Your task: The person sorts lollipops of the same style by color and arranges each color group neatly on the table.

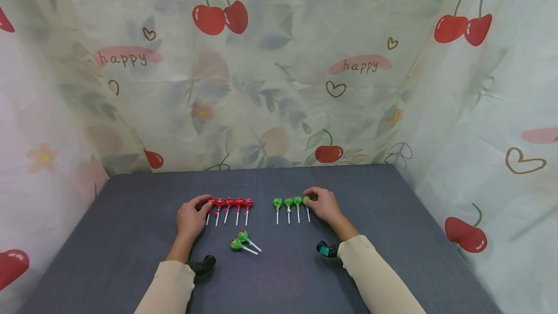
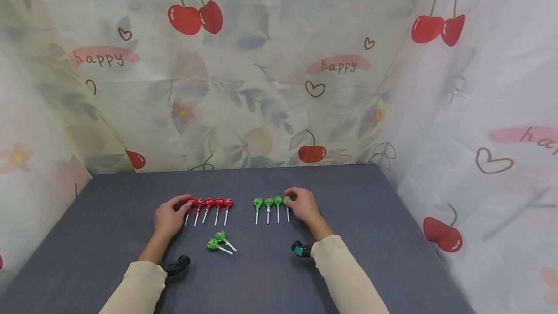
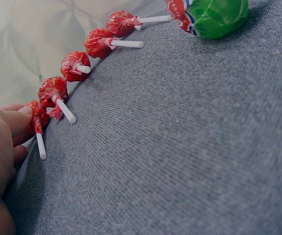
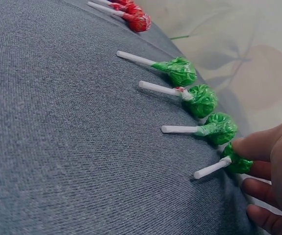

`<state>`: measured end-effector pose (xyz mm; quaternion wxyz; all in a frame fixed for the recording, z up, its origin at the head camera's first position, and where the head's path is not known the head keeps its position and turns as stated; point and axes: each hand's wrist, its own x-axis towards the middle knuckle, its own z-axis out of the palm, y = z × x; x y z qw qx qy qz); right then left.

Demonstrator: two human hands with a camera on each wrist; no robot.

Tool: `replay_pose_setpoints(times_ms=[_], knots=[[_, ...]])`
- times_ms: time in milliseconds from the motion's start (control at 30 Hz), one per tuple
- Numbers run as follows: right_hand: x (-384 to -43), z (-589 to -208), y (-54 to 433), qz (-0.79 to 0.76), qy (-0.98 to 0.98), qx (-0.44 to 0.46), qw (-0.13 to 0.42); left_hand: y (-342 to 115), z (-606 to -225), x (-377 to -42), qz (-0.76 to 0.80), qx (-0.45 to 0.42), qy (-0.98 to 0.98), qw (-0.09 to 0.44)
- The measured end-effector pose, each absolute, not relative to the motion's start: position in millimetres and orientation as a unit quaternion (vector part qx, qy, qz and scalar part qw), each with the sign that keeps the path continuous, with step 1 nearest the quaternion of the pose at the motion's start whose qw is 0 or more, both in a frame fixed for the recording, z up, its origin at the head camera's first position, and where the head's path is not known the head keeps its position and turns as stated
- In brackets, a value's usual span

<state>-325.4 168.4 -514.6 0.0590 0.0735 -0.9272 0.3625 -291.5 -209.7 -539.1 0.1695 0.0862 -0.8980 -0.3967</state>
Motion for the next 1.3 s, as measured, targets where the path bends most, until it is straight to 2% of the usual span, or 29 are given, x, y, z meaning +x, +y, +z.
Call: replay_pose_setpoints(times_ms=[267,400,567,800,1300], knots=[[-324.6,-514.5,168.9,0.38,-0.92,0.075,0.065,-209.3,-539.5,-291.1,-0.397,0.086,-0.898,0.167],[-324.0,-509.6,165.7,0.384,-0.916,0.078,0.087,-209.4,-539.4,-291.4,-0.398,0.085,-0.899,0.164],[-319.3,-498.1,152.4,0.381,-0.91,0.111,0.121,-209.4,-539.3,-291.3,-0.399,0.086,-0.898,0.164],[-304.1,-484.8,124.9,0.418,-0.884,0.16,0.136,-210.4,-540.3,-291.2,-0.402,0.084,-0.897,0.163],[-275.2,-496.6,73.5,0.422,-0.863,0.268,0.073,-210.0,-537.3,-290.8,-0.404,0.084,-0.897,0.159]])
